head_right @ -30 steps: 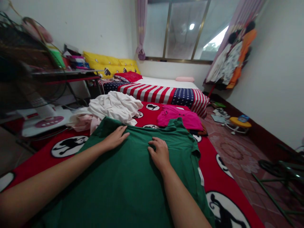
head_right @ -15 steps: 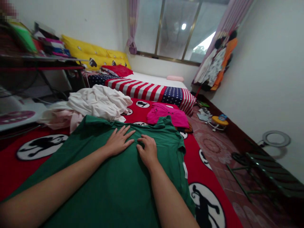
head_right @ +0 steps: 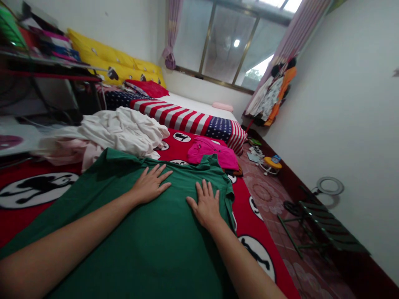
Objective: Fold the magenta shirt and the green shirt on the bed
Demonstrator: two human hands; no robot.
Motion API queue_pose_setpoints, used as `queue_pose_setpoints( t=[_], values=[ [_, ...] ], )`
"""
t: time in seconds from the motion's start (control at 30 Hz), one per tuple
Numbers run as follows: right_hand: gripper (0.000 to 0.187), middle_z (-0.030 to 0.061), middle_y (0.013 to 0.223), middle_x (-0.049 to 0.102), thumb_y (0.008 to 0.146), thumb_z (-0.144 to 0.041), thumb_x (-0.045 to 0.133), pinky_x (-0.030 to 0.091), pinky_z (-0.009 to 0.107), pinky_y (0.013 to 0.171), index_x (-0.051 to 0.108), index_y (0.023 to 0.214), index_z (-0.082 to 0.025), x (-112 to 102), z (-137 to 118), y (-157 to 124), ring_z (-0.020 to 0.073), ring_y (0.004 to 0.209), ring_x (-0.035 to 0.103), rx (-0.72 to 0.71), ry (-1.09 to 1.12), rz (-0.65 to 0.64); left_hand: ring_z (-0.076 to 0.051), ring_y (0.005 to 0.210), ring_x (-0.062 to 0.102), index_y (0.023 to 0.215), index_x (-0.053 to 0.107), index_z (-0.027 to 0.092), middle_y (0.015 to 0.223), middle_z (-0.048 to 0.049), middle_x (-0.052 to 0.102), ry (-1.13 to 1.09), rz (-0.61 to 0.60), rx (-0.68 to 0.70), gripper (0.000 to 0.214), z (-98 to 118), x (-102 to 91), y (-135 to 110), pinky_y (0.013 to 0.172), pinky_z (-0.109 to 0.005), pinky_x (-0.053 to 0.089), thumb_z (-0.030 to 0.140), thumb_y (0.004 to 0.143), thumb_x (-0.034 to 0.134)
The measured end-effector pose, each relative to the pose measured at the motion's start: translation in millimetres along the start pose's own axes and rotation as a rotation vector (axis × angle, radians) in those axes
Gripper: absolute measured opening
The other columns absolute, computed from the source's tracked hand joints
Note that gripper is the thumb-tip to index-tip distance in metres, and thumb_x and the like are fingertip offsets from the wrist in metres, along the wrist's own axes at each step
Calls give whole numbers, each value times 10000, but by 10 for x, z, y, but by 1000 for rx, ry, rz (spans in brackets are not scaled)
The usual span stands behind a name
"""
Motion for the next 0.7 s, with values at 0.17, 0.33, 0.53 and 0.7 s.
queue_pose_setpoints(
  t=[0.17, 0.33, 0.53, 0.7],
  values=[
    [623, 132, 1548, 328, 930, -537, 368, 225, 685, 1066, 377, 1471, -229, -248, 1158, -399, 339, 1427, 283, 178, -204, 36, -323, 1458, 177, 1462, 390, 310, 1580, -82, 244, -15, -3, -3, 584, 10, -1, 2, 1140, -578, 118, 574, 943, 341],
    [416, 141, 1374, 556, 861, -443, 505, 199, 711, 1044, 665, 1191, -245, -612, 1565, -341, 390, 1347, 398, 271, -281, 80, -323, 1457, 180, 1457, 401, 307, 1580, -82, 245, -23, 12, -8, 581, 9, 9, 7, 1141, -579, 110, 570, 941, 351],
    [252, 140, 1089, 705, 780, -262, 598, 479, 400, 923, 725, 970, -157, -720, 1036, 532, 265, 1001, 664, 261, 141, 161, -326, 1458, 177, 1456, 404, 307, 1580, -80, 242, -33, 18, -14, 575, 12, 5, 1, 1146, -576, 107, 558, 940, 366],
    [464, 118, 938, 733, 778, -297, 635, 532, 302, 629, 611, 1192, -91, -388, 746, 1121, 184, 653, 691, 335, 317, 185, -319, 1460, 174, 1450, 411, 314, 1579, -76, 246, -57, 28, -13, 576, 15, -18, -9, 1148, -577, 108, 568, 935, 370]
  ],
)
Point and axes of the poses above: each hand's wrist, its own y-axis towards the middle knuckle, its own x-axis out of the palm, z = x × y, the point moved 5 cm from there along y, towards the middle knuckle
